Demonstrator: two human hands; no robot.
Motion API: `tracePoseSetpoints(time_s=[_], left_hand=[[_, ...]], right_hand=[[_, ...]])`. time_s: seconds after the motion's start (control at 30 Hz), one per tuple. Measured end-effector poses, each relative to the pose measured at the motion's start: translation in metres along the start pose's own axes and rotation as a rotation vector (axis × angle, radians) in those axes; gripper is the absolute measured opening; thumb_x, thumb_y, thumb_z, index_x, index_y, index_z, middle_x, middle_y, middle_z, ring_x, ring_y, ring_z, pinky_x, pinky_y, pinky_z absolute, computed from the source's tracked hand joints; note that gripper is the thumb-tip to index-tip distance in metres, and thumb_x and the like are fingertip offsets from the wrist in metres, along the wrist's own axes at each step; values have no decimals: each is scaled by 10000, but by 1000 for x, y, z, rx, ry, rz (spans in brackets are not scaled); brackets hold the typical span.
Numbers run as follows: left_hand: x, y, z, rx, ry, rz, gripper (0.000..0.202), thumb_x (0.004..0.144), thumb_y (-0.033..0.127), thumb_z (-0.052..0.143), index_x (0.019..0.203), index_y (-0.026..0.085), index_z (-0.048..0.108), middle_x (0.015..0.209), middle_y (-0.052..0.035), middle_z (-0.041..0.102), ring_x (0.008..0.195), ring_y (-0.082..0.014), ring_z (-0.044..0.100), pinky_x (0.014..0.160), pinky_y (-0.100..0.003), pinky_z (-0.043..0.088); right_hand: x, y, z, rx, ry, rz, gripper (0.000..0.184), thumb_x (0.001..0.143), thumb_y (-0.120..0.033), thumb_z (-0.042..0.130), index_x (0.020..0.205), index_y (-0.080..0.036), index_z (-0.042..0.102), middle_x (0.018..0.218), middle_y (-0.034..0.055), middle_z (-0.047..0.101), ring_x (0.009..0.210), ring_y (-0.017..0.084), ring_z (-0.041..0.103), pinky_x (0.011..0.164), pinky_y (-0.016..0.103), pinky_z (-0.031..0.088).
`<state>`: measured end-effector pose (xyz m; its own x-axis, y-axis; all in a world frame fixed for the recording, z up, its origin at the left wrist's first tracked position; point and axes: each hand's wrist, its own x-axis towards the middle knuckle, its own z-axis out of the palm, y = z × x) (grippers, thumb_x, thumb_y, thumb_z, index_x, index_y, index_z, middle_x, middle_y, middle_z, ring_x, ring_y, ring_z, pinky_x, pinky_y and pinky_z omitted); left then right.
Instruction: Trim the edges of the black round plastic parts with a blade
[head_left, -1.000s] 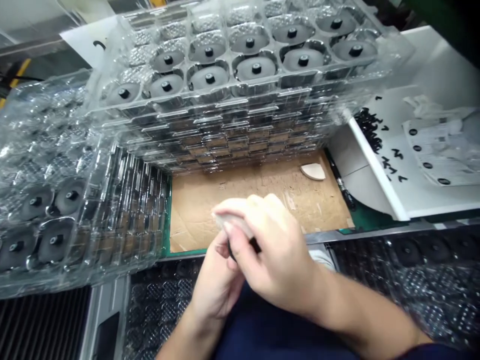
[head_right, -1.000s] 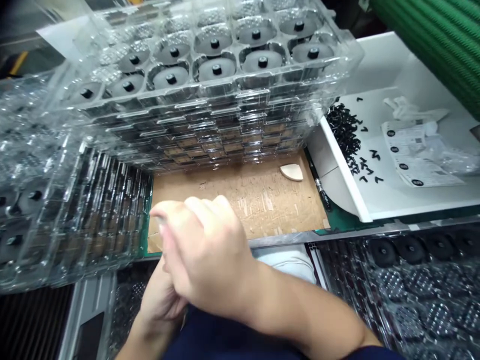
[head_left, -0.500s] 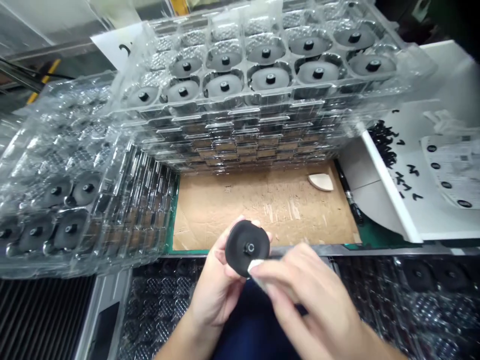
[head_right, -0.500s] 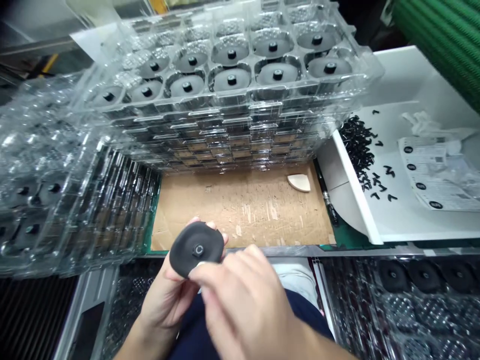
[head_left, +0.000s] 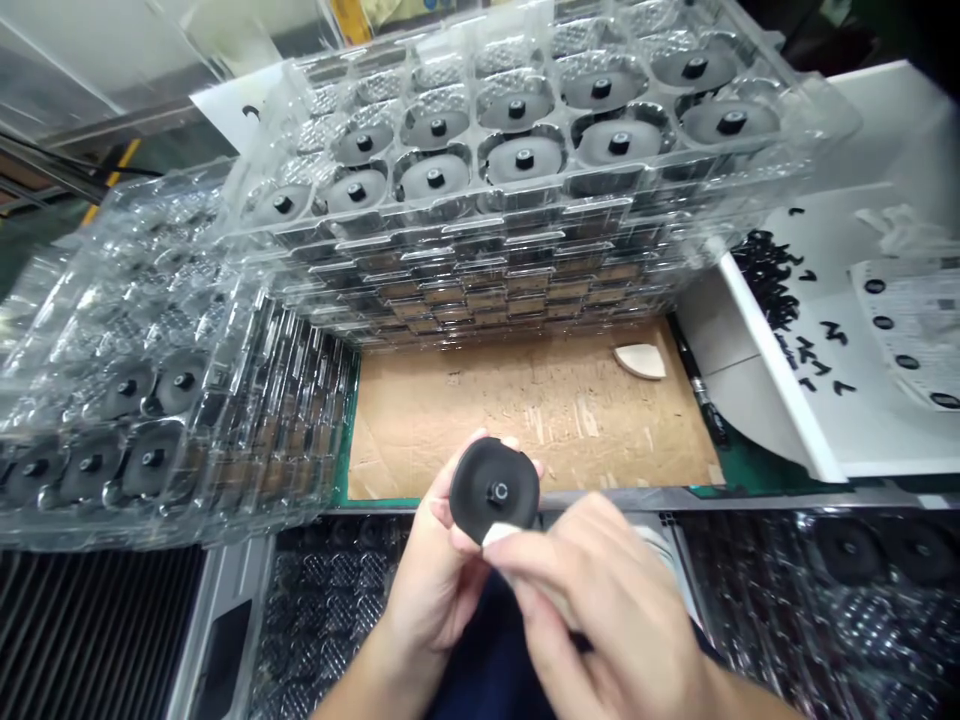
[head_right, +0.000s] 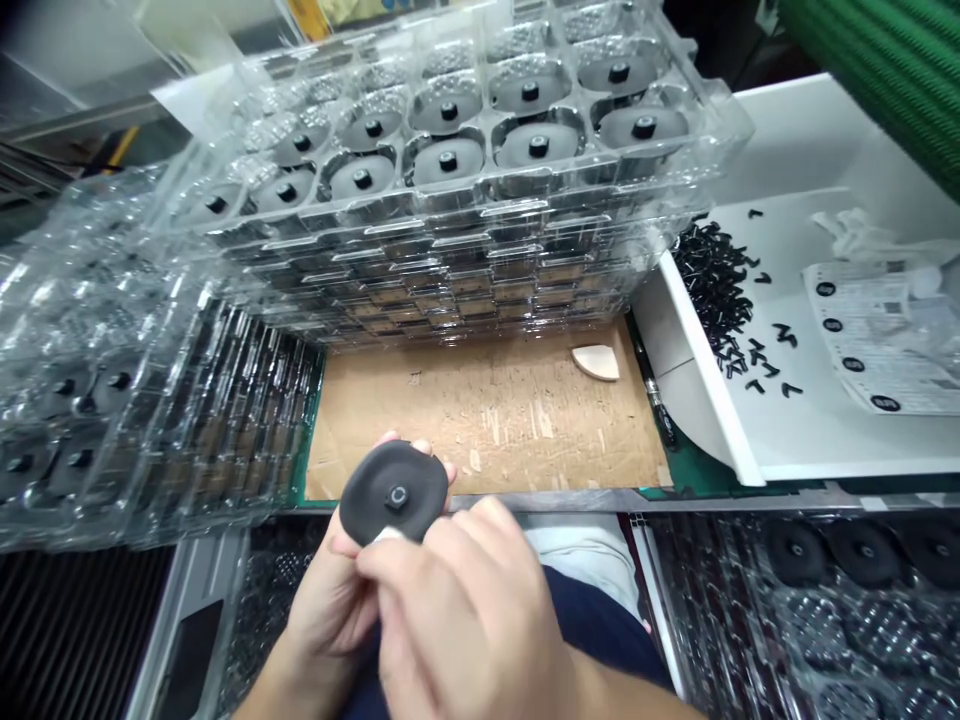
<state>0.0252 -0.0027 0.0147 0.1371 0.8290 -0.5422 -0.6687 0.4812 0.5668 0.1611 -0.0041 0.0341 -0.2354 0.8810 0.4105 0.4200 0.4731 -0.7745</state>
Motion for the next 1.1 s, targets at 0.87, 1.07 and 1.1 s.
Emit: tracePoseSetpoints(time_s=[0.87,1.07,1.1], left_hand=[[23,-10,-6,-203,243,-60,286,861,254,555,1110,127,617,1112,-106,679,1097,-218,607,987,-338,466],[18,-5,-12,-105,109,-25,488,710,359,717,1148,169,613,1204,-105,642,1182,-274,553,1033,-392,429],[17,-4,-12,-83,89,-15,510,694,370,728,1150,172,612,1213,-107,637,1177,-278,557,1028,-392,433]], right_hand=[[-16,61,2,289,-35,469,159,881,-266,508,963,-207,631,915,29,689,803,158,642,663,244,500],[-53,83,24,244,-46,627,202,854,-327,553,926,-177,667,877,50,717,760,184,677,653,269,544],[-53,82,23,230,-36,638,204,854,-330,555,930,-179,670,894,53,718,788,193,677,677,283,547]])
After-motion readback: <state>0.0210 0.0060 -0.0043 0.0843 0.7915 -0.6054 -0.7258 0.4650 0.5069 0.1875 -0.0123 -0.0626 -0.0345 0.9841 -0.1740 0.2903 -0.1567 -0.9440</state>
